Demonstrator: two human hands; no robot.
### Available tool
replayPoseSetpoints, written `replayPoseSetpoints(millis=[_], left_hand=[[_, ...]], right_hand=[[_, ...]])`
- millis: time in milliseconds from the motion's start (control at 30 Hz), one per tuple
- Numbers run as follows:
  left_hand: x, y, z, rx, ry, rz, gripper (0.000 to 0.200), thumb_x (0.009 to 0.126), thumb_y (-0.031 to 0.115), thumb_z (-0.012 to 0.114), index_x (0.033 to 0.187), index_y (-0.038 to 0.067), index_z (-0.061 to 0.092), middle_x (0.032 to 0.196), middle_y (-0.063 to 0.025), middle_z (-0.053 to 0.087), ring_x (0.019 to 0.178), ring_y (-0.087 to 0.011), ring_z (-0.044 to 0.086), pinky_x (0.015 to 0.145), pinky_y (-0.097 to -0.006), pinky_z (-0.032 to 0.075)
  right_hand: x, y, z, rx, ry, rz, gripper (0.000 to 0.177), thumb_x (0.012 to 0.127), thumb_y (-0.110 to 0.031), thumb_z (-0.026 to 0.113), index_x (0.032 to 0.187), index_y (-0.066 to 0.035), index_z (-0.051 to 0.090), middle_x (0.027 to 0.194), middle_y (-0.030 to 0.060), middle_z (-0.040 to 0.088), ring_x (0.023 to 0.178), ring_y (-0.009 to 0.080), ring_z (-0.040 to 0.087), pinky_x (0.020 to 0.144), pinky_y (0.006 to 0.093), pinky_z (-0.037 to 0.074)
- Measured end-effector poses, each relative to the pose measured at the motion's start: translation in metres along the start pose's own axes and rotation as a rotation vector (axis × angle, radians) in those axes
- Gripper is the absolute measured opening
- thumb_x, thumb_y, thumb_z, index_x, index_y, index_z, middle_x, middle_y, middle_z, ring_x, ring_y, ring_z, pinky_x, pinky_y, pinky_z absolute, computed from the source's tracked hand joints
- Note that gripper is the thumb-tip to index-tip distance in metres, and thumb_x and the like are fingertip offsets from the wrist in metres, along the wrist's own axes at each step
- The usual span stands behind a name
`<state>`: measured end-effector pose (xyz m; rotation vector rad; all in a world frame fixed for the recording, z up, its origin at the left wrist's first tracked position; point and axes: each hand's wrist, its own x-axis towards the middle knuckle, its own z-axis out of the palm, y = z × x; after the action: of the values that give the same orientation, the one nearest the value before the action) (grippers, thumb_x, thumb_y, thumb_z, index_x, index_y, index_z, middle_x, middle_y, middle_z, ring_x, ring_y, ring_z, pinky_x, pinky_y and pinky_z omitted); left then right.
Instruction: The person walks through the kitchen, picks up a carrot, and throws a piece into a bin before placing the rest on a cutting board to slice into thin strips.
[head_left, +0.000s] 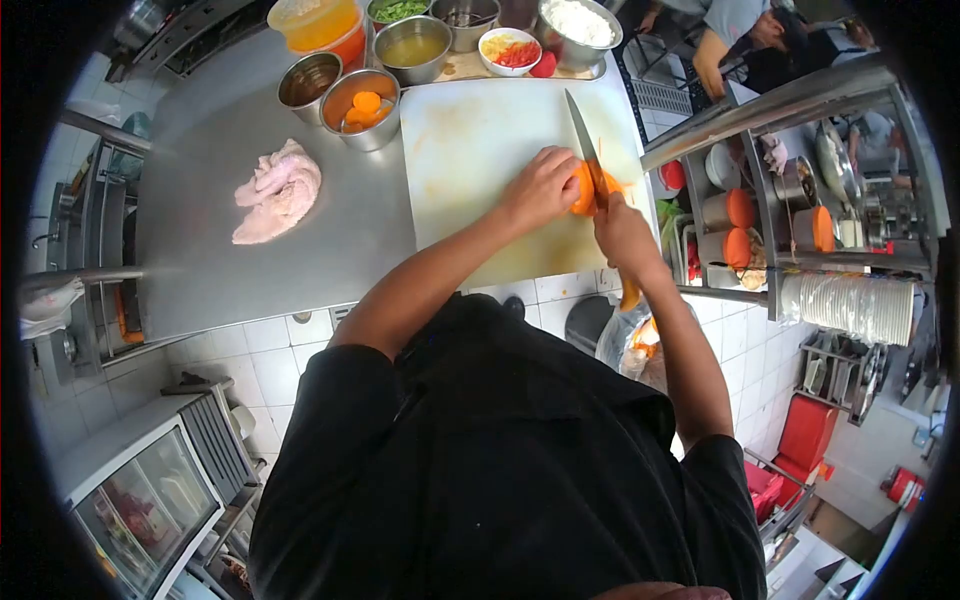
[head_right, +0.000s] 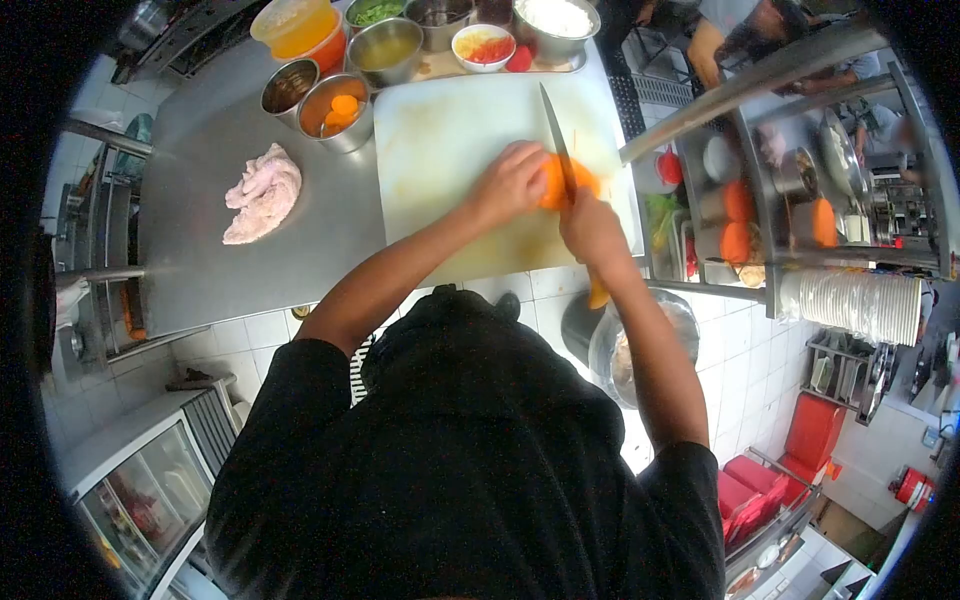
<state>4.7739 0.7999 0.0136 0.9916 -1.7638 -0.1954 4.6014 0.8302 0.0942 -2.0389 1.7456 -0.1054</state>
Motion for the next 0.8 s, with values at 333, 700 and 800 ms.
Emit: replayPoseSetpoints(millis=[333, 700, 800], left_hand=[[-0.003, 0.001, -0.002, 0.030, -0.024, 0.004, 0.025, 0.084, 0.007, 0.064, 0.106, -0.006, 0.063, 0.112, -0.0193, 0.062, 0.108, -0.0361, 0.061, 0.096, -0.0435, 0.052], [-0.005, 0.002, -0.004, 0.005, -0.100, -0.097, 0.027, 0.086, 0.010, 0.067, 0.107, -0.003, 0.057, 0.114, -0.0192, 0.058, 0.110, -0.0378, 0.057, 0.096, -0.0435, 0.049], [0.001, -0.001, -0.007, 0.010, -0.088, -0.064, 0.026, 0.086, 0.010, 0.067, 0.106, -0.003, 0.057, 0.113, -0.0193, 0.058, 0.108, -0.0380, 0.057, 0.096, -0.0437, 0.049]], right_hand=[[-0.001, -0.007, 0.015, 0.020, -0.014, 0.122, 0.031, 0.096, -0.024, 0.053, 0.111, 0.003, 0.055, 0.096, 0.0354, 0.068, 0.097, 0.0525, 0.065, 0.087, 0.0597, 0.050], [-0.017, -0.048, -0.058, 0.103, -0.244, 0.189, 0.027, 0.096, -0.016, 0.047, 0.107, 0.008, 0.051, 0.084, 0.0329, 0.068, 0.060, 0.0411, 0.069, 0.062, 0.0481, 0.058], [-0.005, 0.009, 0.028, -0.011, 0.110, -0.087, 0.029, 0.096, -0.022, 0.050, 0.099, 0.006, 0.049, 0.082, 0.0371, 0.065, 0.071, 0.0550, 0.065, 0.075, 0.0606, 0.054]])
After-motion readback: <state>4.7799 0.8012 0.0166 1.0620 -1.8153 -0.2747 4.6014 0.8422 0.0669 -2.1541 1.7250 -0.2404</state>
